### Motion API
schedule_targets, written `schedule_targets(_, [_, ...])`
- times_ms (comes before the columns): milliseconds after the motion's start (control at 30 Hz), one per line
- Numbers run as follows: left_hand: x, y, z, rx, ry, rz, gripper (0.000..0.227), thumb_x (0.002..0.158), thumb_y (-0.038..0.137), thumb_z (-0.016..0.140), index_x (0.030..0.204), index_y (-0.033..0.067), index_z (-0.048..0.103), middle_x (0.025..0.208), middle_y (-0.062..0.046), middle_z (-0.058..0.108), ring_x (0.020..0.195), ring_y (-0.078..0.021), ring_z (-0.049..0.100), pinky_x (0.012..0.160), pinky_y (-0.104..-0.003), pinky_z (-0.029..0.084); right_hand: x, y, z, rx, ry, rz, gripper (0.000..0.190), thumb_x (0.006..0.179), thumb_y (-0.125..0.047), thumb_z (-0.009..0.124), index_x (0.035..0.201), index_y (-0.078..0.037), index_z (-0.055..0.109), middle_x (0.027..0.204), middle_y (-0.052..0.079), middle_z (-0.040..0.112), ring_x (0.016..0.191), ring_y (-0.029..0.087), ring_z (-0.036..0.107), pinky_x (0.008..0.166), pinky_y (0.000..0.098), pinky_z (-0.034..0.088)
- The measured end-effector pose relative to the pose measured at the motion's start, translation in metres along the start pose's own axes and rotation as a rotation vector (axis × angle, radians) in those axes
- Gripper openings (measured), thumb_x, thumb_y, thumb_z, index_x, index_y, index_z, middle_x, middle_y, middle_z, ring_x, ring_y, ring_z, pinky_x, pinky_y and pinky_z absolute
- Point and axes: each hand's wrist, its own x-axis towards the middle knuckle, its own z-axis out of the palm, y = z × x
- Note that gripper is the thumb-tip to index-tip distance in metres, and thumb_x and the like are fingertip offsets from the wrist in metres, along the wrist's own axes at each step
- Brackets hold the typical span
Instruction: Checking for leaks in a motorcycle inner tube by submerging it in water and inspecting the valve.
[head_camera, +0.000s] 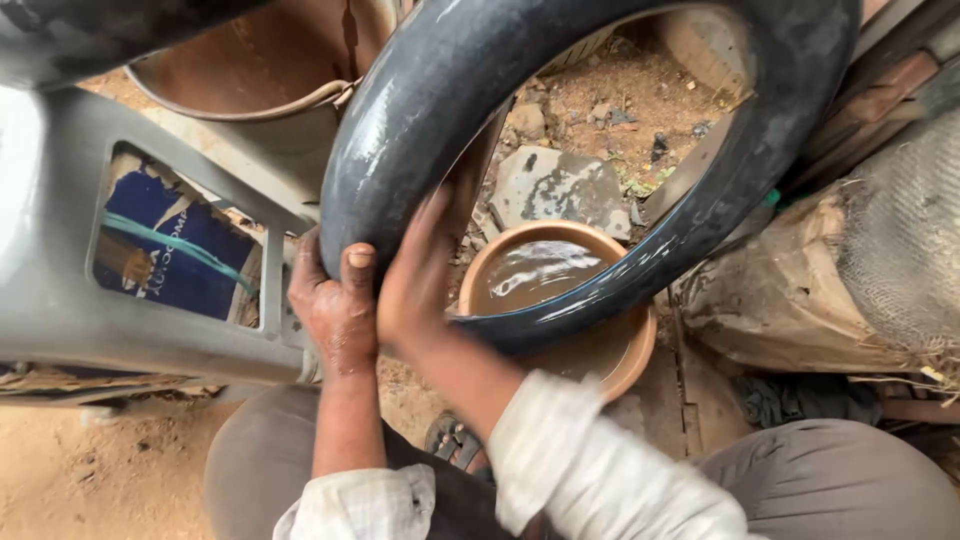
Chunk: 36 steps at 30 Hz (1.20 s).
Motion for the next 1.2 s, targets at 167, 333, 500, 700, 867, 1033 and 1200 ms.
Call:
schedule_targets(167, [0.000,-0.011,-0.004,-0.018,0.038,-0.001,0.083,0.088,0.067,0.077,0.125,-0.0055,0.066,0.110,-0.014,0.073,0.105,-0.0221,0.068,0.097,-0.035,0.055,-0.108,0.194,-0.007,0.714,-0.823,0.651,0.044,0.093,-0.012,0.048,0.137,-0.014,0.053,0.146,0.009,0.045,0.138,0.031,0.052,0.106,0.0453,0.049])
schedule_targets(333, [0.003,-0.009,-0.006,0.014,0.040,0.039,0.080,0.089,0.064,0.079,0.126,-0.0064,0.067,0.110,-0.014,0.074,0.104,-0.0226,0.069,0.098,-0.036,0.055,0.057,0.322,-0.114,-0.712,-0.908,-0.729,0.045,0.095,-0.038,0.059,0.131,-0.012,0.060,0.142,0.016,0.055,0.139,0.035,0.043,0.120,0.0511,0.029])
schedule_targets(500, [0.000,-0.001,-0.004,-0.032,0.043,0.000,0.079,0.089,0.062,0.082,0.124,-0.0072,0.068,0.108,-0.014,0.073,0.102,-0.0215,0.068,0.097,-0.035,0.055,0.095,0.308,-0.150,-1.179,-0.727,-0.831,0.059,0.097,-0.045,0.046,0.140,-0.005,0.057,0.151,0.017,0.045,0.148,0.034,0.031,0.122,0.0512,0.020])
schedule_targets(700, [0.002,0.000,0.005,-0.030,0.063,-0.015,0.079,0.089,0.063,0.080,0.126,-0.0059,0.068,0.109,-0.012,0.073,0.104,-0.0193,0.068,0.097,-0.033,0.054,-0.089,0.269,-0.031,-0.563,-0.571,-0.329,0.029,0.106,-0.028,0.042,0.123,-0.014,0.061,0.133,0.022,0.053,0.134,0.041,0.043,0.116,0.0584,0.026])
schedule_targets(867, [0.001,-0.006,-0.002,-0.006,0.010,-0.025,0.083,0.093,0.071,0.067,0.126,-0.0047,0.068,0.108,-0.012,0.073,0.104,-0.0209,0.068,0.098,-0.035,0.053,-0.086,0.074,0.056,0.667,-0.575,0.589,0.059,0.112,-0.041,0.025,0.143,0.002,0.051,0.142,0.025,0.057,0.136,0.039,0.053,0.116,0.0435,0.036])
schedule_targets(1033, [0.001,0.000,-0.007,0.096,0.059,0.056,0.081,0.097,0.071,0.065,0.127,-0.0048,0.068,0.111,-0.016,0.072,0.105,-0.0238,0.067,0.096,-0.038,0.052,0.163,-0.035,-0.082,1.552,-0.242,0.447,0.091,0.100,-0.071,0.026,0.162,-0.004,0.022,0.168,0.019,0.024,0.154,0.035,0.026,0.124,0.0513,0.020])
schedule_targets(1200, [0.002,0.010,-0.001,-0.020,0.036,0.077,0.078,0.095,0.067,0.072,0.122,-0.0064,0.068,0.108,-0.018,0.072,0.103,-0.0260,0.069,0.096,-0.039,0.054,0.206,0.001,-0.092,1.828,-0.334,0.765,0.099,0.093,-0.079,0.024,0.156,-0.003,0.032,0.163,0.025,0.033,0.148,0.044,0.036,0.121,0.0631,0.026])
